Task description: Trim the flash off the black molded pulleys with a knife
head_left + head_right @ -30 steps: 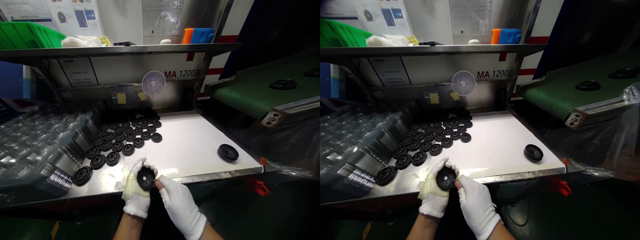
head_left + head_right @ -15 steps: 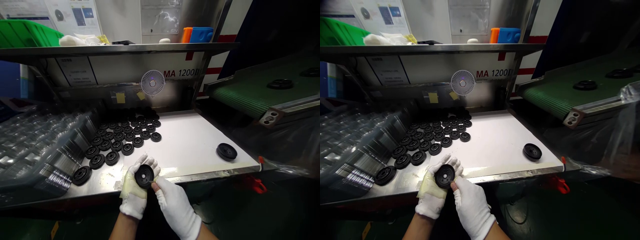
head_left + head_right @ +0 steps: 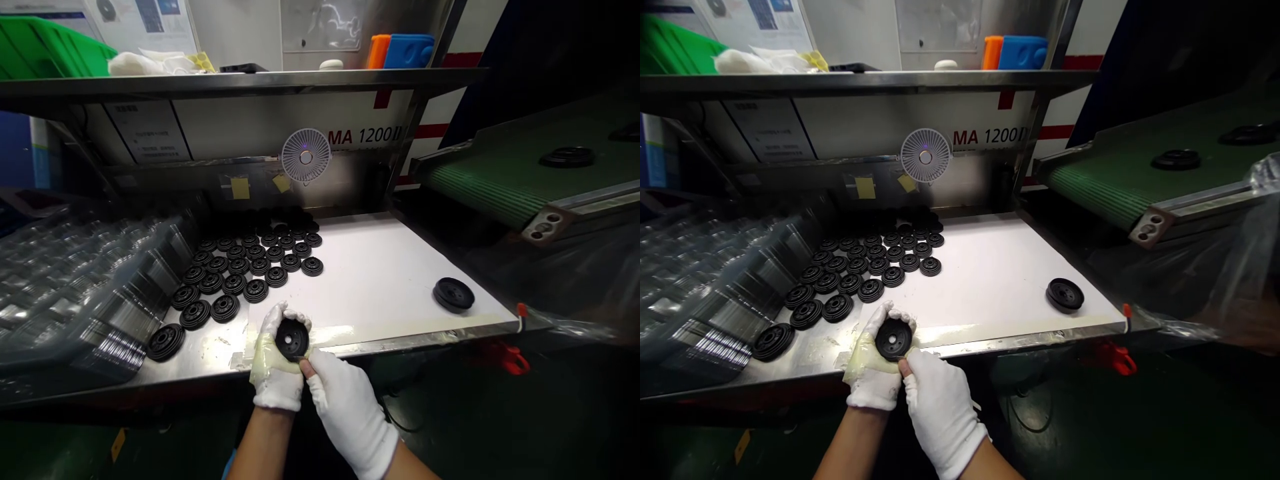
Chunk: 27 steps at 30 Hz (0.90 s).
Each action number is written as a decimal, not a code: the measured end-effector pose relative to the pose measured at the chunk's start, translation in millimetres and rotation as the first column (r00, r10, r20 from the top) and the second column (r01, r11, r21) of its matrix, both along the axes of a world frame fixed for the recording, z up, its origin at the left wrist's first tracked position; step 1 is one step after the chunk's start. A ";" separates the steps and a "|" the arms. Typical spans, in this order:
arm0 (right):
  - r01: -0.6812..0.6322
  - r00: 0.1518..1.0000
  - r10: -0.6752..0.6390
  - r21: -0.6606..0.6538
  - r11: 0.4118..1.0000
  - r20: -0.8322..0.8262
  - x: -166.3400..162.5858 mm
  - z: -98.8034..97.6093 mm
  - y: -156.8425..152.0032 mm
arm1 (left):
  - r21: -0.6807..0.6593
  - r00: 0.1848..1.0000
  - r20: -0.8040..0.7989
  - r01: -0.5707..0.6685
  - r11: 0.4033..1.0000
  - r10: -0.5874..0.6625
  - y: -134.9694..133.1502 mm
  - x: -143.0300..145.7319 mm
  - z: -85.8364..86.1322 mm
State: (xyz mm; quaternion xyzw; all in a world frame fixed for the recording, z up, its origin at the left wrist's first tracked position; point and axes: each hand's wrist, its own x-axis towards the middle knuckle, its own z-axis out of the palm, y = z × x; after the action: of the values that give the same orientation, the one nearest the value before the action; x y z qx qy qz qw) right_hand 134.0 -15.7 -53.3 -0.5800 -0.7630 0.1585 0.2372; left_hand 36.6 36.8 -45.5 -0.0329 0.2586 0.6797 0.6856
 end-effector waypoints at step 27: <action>0.085 0.996 -0.085 0.000 0.996 0.020 11.2 -9.2 -0.7 | -0.003 0.994 -0.088 0.067 0.998 -0.067 -7.2 1.0 3.0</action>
State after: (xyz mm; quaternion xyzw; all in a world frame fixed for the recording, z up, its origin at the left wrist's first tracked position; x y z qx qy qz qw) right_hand 145.2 -16.5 -62.5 -0.6136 -0.7400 0.1427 0.2356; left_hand 37.6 29.5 -42.5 0.0056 0.2895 0.6572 0.6959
